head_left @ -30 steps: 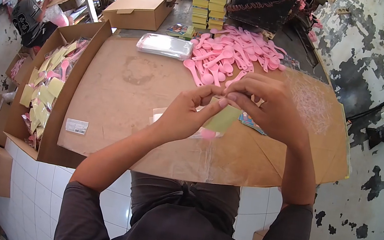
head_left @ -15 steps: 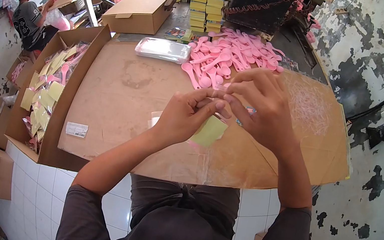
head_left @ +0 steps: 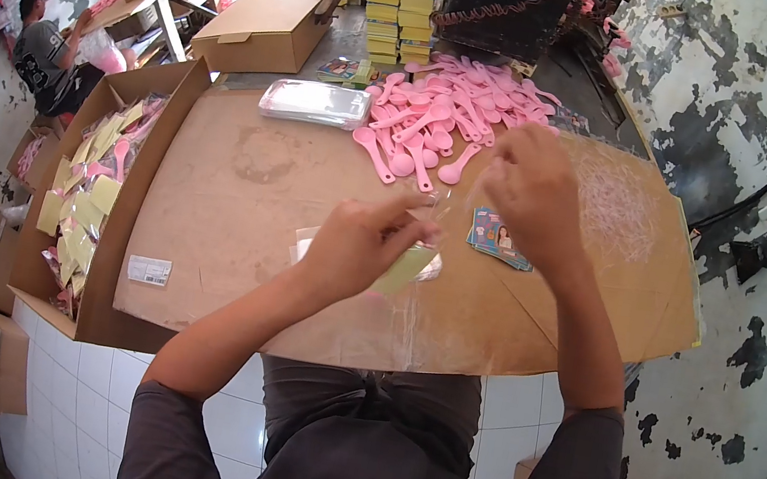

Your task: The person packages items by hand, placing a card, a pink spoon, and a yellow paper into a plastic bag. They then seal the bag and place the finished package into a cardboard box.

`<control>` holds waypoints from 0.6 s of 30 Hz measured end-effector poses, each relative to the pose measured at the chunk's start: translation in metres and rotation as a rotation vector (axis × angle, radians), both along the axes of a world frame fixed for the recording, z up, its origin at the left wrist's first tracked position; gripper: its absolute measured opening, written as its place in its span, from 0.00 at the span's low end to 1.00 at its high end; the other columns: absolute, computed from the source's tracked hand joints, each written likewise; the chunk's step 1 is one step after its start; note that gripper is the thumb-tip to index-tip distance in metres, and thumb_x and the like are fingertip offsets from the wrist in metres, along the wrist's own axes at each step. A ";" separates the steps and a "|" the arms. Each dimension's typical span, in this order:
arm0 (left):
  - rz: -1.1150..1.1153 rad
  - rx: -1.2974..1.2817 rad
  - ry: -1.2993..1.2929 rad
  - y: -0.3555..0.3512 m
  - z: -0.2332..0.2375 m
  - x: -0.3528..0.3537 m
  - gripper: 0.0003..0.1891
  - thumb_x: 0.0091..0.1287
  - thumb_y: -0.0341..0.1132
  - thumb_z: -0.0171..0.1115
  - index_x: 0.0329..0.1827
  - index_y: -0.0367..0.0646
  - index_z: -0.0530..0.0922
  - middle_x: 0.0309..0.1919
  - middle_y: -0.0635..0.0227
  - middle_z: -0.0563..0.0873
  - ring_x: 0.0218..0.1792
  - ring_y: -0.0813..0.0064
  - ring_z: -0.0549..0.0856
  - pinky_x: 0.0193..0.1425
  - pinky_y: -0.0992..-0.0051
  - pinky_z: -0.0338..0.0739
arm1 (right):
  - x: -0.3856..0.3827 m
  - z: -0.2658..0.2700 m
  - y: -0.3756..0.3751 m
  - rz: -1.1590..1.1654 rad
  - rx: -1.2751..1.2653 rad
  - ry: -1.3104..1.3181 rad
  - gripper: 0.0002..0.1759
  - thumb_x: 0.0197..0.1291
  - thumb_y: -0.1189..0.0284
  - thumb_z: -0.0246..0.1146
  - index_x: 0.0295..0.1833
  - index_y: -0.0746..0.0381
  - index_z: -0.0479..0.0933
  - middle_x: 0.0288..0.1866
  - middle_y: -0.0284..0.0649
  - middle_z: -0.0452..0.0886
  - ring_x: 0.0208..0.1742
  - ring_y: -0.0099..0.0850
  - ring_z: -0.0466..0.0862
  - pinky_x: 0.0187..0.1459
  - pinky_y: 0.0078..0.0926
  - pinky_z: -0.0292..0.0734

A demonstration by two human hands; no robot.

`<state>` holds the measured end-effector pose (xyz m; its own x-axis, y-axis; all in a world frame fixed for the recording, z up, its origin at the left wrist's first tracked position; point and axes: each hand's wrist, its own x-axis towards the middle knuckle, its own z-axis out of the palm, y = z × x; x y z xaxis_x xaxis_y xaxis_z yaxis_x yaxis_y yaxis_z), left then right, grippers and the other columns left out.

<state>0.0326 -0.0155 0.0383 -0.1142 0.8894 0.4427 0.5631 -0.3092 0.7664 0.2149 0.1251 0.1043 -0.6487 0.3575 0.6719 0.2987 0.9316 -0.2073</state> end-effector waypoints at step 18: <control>0.000 -0.110 -0.658 0.013 -0.019 -0.024 0.14 0.84 0.35 0.58 0.60 0.33 0.81 0.44 0.58 0.93 0.42 0.76 0.93 0.41 0.77 0.87 | 0.124 -0.043 0.094 -0.428 0.071 -0.005 0.20 0.60 0.80 0.65 0.58 0.61 0.84 0.54 0.46 0.87 0.62 0.47 0.83 0.66 0.41 0.74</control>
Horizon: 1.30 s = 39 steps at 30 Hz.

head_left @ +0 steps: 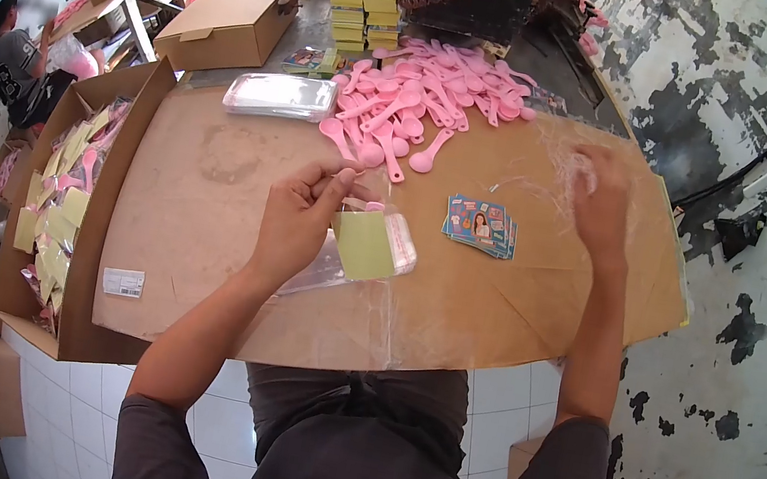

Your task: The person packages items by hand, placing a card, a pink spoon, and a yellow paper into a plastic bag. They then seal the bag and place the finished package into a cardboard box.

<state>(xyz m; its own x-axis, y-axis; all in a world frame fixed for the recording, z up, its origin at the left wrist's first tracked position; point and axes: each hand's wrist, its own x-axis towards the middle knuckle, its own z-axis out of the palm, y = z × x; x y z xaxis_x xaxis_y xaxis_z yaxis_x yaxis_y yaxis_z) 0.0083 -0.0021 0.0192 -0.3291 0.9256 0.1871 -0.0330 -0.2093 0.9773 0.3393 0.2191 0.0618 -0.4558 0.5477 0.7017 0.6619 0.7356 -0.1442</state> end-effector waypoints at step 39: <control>-0.143 -0.033 0.201 -0.003 -0.020 -0.011 0.11 0.75 0.21 0.62 0.56 0.32 0.88 0.48 0.61 0.93 0.47 0.77 0.90 0.56 0.74 0.86 | -0.119 -0.047 -0.065 0.881 -1.225 0.250 0.09 0.73 0.77 0.64 0.51 0.66 0.87 0.43 0.34 0.89 0.43 0.19 0.85 0.43 0.20 0.80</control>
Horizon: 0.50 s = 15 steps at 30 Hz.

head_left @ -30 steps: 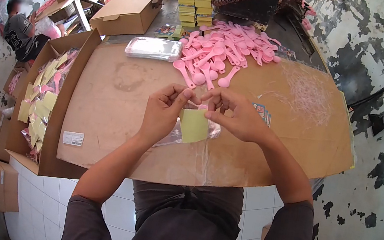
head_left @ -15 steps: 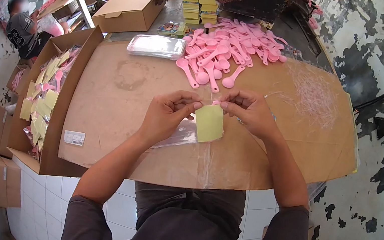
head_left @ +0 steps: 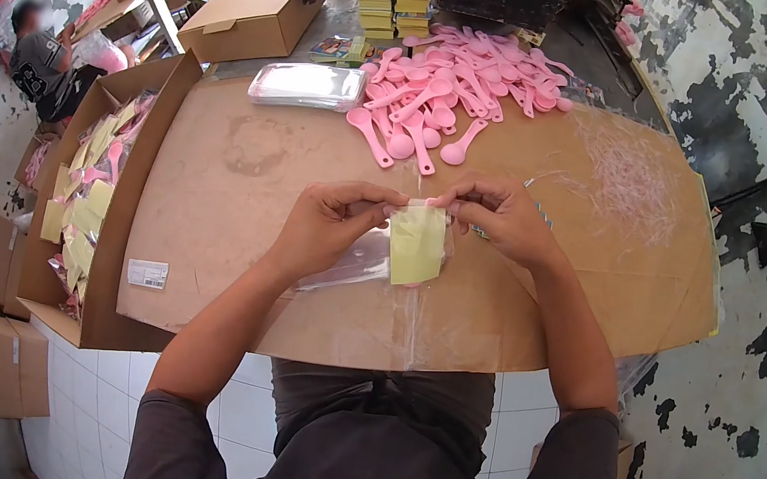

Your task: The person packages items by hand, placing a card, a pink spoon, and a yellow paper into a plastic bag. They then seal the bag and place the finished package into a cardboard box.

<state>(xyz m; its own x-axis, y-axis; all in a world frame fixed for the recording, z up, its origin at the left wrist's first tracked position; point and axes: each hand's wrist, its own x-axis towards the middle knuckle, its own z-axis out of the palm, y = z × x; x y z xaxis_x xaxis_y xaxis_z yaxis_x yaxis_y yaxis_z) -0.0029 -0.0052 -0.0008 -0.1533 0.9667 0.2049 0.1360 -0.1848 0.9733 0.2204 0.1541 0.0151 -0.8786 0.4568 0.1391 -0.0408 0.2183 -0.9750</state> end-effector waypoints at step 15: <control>0.017 -0.149 -0.159 0.005 -0.002 0.002 0.13 0.74 0.29 0.70 0.58 0.34 0.86 0.45 0.63 0.93 0.43 0.80 0.89 0.45 0.78 0.86 | -0.001 -0.009 0.001 0.055 -0.099 -0.017 0.09 0.70 0.76 0.71 0.51 0.68 0.84 0.44 0.35 0.88 0.45 0.20 0.84 0.48 0.23 0.80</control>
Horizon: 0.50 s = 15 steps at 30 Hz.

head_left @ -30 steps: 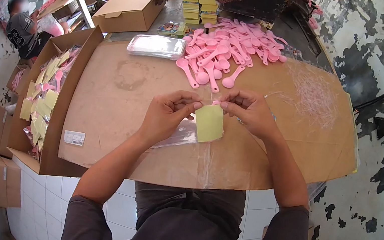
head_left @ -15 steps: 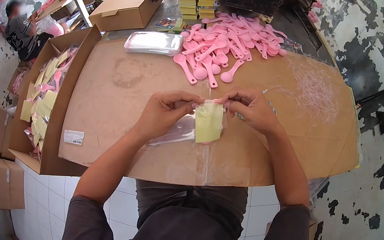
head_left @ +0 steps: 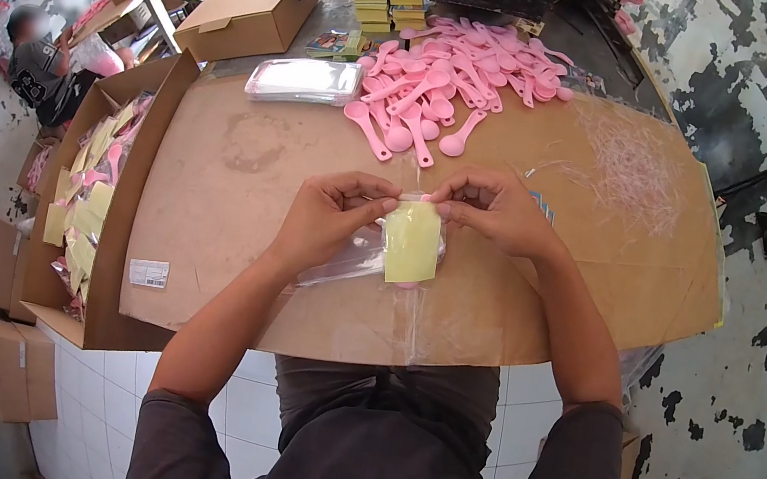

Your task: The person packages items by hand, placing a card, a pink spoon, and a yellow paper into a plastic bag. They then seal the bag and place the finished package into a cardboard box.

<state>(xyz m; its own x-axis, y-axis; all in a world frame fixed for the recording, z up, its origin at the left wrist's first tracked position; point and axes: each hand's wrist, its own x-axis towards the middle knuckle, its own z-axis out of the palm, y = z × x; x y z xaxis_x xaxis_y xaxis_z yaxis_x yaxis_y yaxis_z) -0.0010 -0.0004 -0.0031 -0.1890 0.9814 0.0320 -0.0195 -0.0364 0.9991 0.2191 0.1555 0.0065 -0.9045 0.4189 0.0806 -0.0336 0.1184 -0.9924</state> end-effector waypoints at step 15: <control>0.012 0.126 -0.067 -0.011 0.019 0.003 0.18 0.76 0.31 0.69 0.64 0.35 0.80 0.45 0.65 0.91 0.44 0.82 0.89 0.45 0.78 0.86 | -0.004 0.005 -0.015 0.096 0.014 0.029 0.20 0.68 0.79 0.70 0.64 0.66 0.78 0.45 0.35 0.86 0.46 0.21 0.84 0.49 0.22 0.79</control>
